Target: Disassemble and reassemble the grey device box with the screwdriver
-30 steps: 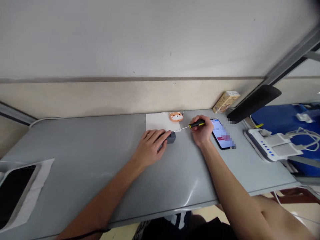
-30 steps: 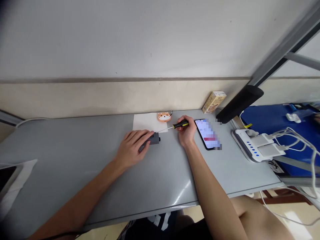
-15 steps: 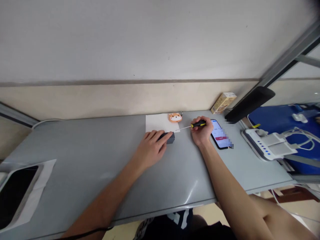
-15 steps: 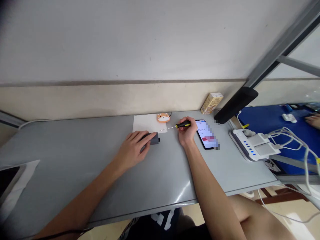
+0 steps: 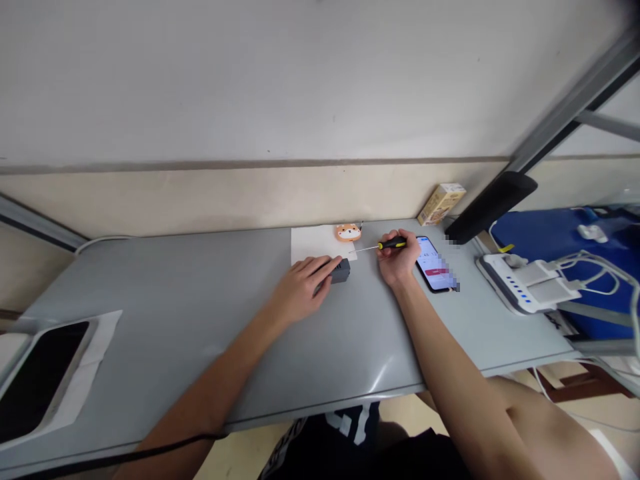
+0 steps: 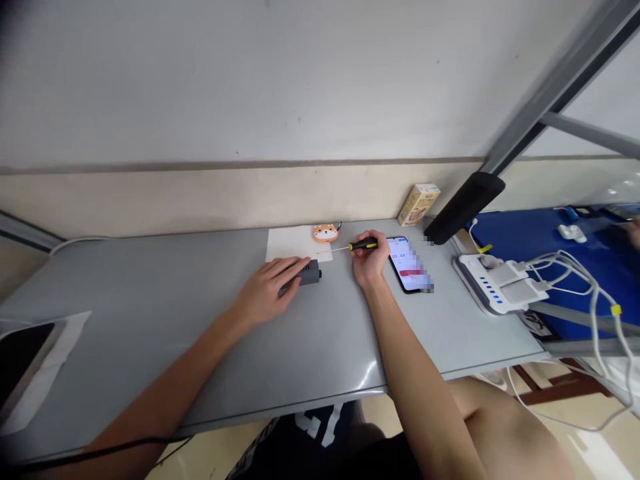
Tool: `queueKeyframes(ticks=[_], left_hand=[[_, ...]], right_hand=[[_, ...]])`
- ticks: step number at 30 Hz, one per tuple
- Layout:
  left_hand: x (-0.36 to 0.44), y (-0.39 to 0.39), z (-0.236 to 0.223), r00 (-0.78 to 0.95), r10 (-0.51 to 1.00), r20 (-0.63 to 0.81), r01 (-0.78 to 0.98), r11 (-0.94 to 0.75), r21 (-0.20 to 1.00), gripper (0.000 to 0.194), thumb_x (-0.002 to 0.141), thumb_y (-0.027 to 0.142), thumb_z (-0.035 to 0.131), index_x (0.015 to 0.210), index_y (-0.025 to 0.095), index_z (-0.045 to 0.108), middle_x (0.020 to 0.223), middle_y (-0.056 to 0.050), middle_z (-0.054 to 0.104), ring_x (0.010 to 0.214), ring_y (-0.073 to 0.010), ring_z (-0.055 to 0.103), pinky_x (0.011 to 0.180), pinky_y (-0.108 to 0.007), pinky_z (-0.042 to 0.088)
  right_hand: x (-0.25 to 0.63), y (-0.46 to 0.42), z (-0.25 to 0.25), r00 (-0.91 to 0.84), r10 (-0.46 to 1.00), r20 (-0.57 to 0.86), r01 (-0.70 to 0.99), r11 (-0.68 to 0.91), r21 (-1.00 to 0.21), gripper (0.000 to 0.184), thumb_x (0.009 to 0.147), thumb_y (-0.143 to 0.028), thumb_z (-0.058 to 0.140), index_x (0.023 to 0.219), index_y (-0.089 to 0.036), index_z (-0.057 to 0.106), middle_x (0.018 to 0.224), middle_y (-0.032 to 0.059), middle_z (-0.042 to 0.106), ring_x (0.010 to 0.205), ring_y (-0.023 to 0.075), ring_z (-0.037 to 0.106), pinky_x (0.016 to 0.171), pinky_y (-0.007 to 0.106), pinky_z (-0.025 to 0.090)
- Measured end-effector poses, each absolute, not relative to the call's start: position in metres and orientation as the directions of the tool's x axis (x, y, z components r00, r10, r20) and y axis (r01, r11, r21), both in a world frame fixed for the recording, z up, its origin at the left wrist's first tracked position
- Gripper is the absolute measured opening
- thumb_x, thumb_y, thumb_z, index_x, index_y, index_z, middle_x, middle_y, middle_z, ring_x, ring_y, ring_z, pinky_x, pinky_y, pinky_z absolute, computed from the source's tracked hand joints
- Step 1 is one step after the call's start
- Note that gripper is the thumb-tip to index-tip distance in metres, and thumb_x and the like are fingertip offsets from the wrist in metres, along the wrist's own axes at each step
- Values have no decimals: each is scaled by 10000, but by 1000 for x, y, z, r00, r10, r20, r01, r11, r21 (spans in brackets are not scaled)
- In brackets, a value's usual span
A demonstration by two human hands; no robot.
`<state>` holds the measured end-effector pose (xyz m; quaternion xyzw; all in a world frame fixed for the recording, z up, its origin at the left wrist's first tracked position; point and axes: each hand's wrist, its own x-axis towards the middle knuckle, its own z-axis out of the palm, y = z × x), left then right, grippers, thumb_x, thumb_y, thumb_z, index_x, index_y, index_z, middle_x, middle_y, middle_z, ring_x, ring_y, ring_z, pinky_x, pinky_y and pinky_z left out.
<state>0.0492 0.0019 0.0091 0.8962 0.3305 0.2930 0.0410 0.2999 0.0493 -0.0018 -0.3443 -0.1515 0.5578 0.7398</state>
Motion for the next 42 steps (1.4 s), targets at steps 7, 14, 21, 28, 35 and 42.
queueKeyframes(ticks=[7, 14, 21, 28, 35, 42], left_hand=[[24, 10, 24, 411, 871, 267, 479, -456, 750, 239, 1027, 338, 507, 1199, 249, 645, 1207, -44, 686, 1082, -188, 649, 947, -338, 532], [18, 22, 8, 343, 939, 32, 404, -178, 897, 238, 973, 409, 518, 1020, 233, 672, 976, -15, 674, 946, -196, 621, 826, -309, 493], [14, 22, 14, 406, 914, 17, 363, -178, 915, 255, 982, 444, 526, 1073, 253, 668, 1058, -26, 673, 1027, -213, 620, 895, -332, 500], [6, 17, 14, 493, 867, 65, 392, -289, 873, 400, 923, 448, 683, 1278, 280, 606, 1308, -66, 636, 1095, -224, 651, 953, -376, 547], [34, 2, 13, 487, 710, 508, 575, -699, 426, 333, 970, 288, 619, 1302, 260, 607, 1289, -84, 655, 1203, -249, 611, 1071, -435, 468], [59, -5, 10, 542, 660, 520, 675, -711, 198, 354, 1019, 271, 551, 1370, 264, 600, 1283, -72, 704, 1141, -257, 640, 1016, -439, 435]], right_hand=[[304, 49, -2, 307, 936, -174, -758, 130, -639, 197, 793, -320, 552, 642, -194, 537, 563, -42, 492, 401, 71, 369, 402, 232, 303], [305, 50, -2, 286, 942, -174, -771, 119, -626, 210, 812, -312, 547, 641, -190, 550, 569, -33, 502, 408, 75, 368, 399, 234, 301], [305, 49, -1, 290, 942, -169, -758, 118, -641, 217, 810, -316, 563, 638, -183, 565, 600, -22, 541, 409, 70, 373, 393, 229, 308], [296, 48, 3, 371, 920, -123, -660, 168, -732, 230, 797, -305, 602, 608, -181, 559, 617, -8, 558, 432, 61, 397, 373, 192, 281], [294, 47, 4, 358, 931, -69, -624, 184, -759, 237, 787, -319, 595, 593, -191, 548, 572, -13, 530, 433, 67, 390, 375, 200, 293], [297, 49, 5, 385, 922, -47, -599, 210, -773, 260, 808, -329, 602, 598, -195, 528, 600, -10, 527, 451, 73, 422, 374, 205, 298]])
